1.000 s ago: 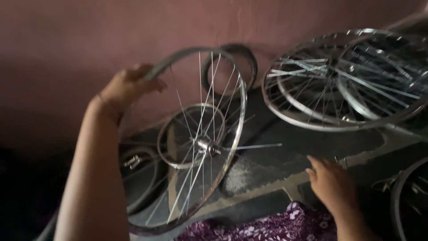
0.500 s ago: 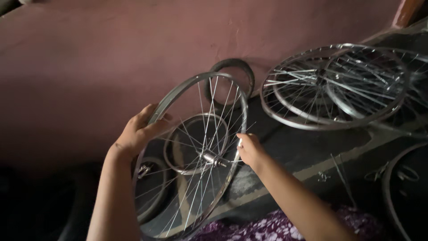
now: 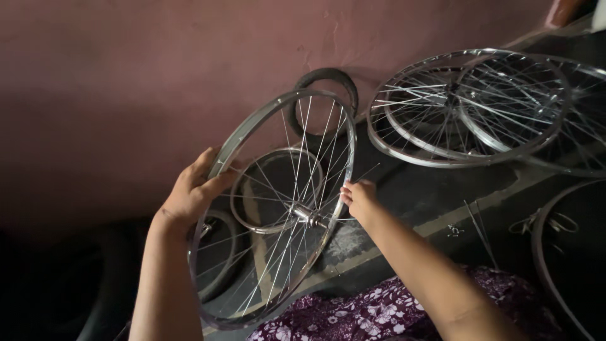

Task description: The person is lacing a bicycle wheel by inserting spokes through the rim and hub. They hold the wheel with one hand and insert each spoke with the other, rotating the wheel as needed to reach different holes.

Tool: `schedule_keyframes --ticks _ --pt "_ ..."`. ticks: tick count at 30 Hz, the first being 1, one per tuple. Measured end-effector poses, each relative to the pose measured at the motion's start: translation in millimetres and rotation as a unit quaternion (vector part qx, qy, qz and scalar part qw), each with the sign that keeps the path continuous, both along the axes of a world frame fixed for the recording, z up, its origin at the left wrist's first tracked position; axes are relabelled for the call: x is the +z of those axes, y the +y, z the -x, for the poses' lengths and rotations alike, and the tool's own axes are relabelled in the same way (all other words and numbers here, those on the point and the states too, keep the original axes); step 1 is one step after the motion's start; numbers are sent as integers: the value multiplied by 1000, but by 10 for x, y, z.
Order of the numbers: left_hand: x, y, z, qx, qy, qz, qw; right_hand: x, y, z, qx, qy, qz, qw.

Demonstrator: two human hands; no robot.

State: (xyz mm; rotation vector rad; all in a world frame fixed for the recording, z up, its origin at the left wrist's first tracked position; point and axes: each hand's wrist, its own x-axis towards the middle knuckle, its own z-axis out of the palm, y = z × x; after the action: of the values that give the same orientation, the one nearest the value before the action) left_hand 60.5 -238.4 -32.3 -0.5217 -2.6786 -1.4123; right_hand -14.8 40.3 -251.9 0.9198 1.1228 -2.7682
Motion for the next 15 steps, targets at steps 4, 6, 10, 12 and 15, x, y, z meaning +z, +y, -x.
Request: schedule_keyframes --ticks 4,6,10,12,15 --pt "54 123 2 3 -3 37 999 55 71 83 -130 11 -315 940" --pt "77 184 19 -6 -15 17 1000 111 129 82 -122 74 -564 813" --pt "90 271 47 6 -21 46 999 104 285 -73 155 189 -757 606" --pt "91 302 70 9 -32 30 999 97 294 -172 251 279 -738 561" --pt "95 331 115 14 -16 72 997 19 273 -350 240 397 -752 468"
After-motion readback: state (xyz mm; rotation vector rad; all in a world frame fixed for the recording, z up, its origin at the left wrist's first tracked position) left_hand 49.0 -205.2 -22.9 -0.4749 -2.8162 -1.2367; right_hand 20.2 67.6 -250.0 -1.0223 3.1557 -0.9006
